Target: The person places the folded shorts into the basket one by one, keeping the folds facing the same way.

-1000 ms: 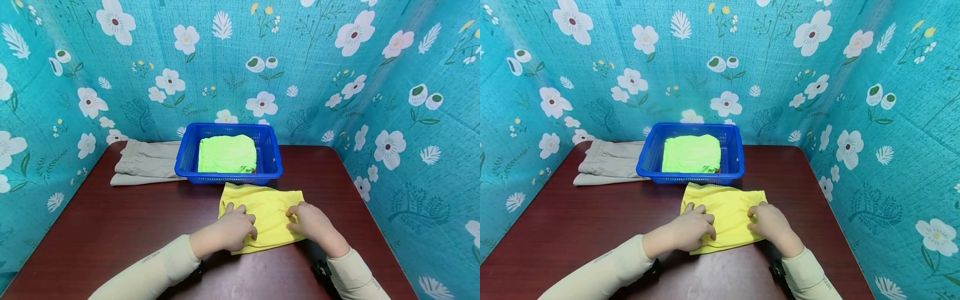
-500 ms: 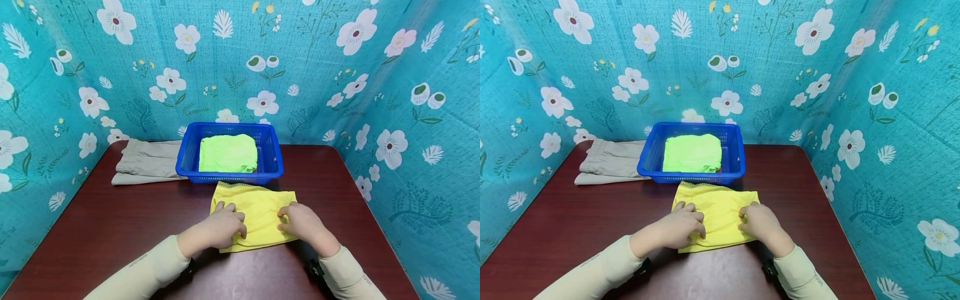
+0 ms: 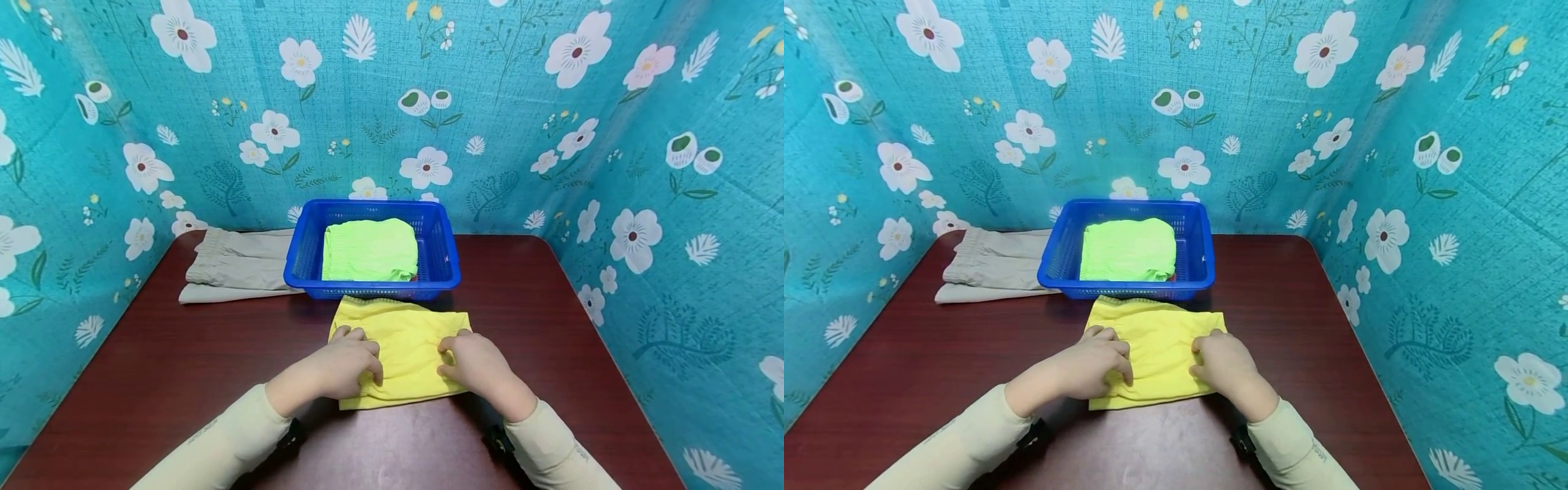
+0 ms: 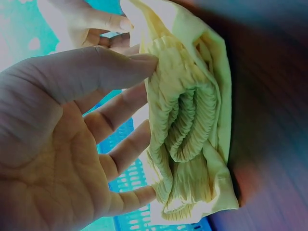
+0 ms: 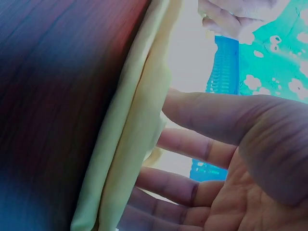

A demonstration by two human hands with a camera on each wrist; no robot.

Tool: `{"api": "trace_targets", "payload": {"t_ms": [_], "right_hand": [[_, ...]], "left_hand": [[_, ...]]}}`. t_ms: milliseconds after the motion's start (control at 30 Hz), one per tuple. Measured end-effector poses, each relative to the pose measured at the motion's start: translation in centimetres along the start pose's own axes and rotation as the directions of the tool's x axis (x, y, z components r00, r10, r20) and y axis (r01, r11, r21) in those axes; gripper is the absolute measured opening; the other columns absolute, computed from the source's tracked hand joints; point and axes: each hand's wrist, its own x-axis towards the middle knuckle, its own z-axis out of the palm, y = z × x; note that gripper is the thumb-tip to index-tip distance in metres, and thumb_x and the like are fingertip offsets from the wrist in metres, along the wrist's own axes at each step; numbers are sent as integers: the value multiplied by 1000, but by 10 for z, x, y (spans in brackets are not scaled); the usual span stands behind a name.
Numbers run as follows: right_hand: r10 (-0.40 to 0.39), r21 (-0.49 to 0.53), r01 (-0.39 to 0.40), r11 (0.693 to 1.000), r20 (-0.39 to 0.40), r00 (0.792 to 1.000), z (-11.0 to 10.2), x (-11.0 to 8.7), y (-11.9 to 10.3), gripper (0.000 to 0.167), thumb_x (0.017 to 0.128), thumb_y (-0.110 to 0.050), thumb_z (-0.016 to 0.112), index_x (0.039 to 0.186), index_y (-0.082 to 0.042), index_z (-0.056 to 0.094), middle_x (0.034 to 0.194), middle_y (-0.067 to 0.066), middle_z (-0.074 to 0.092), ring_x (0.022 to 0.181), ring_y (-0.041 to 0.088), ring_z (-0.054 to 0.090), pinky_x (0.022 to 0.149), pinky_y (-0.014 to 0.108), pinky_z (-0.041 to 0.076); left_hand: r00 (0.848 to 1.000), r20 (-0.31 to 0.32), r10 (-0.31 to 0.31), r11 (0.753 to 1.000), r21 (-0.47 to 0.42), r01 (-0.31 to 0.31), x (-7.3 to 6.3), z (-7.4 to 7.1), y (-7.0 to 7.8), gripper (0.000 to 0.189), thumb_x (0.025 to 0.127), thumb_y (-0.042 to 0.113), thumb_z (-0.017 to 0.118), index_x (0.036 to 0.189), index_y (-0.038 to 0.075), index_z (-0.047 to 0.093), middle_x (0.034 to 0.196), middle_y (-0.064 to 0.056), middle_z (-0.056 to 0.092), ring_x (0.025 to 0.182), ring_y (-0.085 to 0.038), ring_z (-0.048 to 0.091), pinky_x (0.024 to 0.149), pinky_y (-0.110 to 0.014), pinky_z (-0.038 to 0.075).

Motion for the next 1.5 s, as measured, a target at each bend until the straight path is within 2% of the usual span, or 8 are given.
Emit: {"api": "trace_targets", "payload": {"t_ms": [133,500,733,900,1133,1400,1500], "right_hand": [[0,-12,0,1000,-13,1000,2,4,-5,28,76,-30,90,95,-14,77,80,1,66,76,20,60,65,37,52],[9,18,-9,1000,1,1000,8,11,-16,28,77,-31,89,96,-15,77,83,2,68,81,23,62,69,40,54],[24,30,-24,999,13,1000,8,15,-24,25,78,-29,88,95,-15,77,84,1,69,84,23,63,71,41,55],[19,44,-21,999,38,999,7,20,-30,24,80,-28,87,96,-14,77,85,1,70,86,23,63,72,41,55],[14,24,-15,1000,46,999,4,24,-35,22,80,-29,86,94,-16,76,85,2,69,84,23,64,71,41,56],[20,30,-22,999,78,997,0,29,-35,20,83,-29,85,95,-16,76,87,1,71,86,22,64,74,41,56],[30,27,-33,999,86,996,0,30,-34,22,82,-30,85,96,-17,74,85,1,68,84,21,63,72,40,55]], "left_hand": [[1000,-13,-5,1000,-17,5,-4,-2,-3,42,71,0,76,93,36,79,91,14,60,95,-16,46,100,-53,37],[999,-46,-14,997,-74,11,-17,-2,-11,39,71,-5,73,90,28,80,89,9,61,99,-19,49,114,-65,31],[998,-66,-13,996,-89,7,-23,0,-18,35,72,-6,72,88,26,79,88,9,61,99,-20,51,114,-67,30],[997,-68,-20,996,-91,14,-26,-2,-22,36,72,-7,70,86,24,79,86,9,61,95,-20,50,111,-60,36],[998,-39,-53,994,-95,49,-23,-4,-26,37,75,-10,67,85,25,78,86,8,61,94,-19,48,107,-53,38],[996,-11,-84,992,-97,83,-19,-5,-27,40,74,-12,68,82,26,76,85,8,61,92,-18,47,92,-41,39],[995,-4,-99,991,-91,99,-15,-7,-27,39,76,-11,67,82,26,76,86,8,61,93,-19,47,95,-43,39]]}}
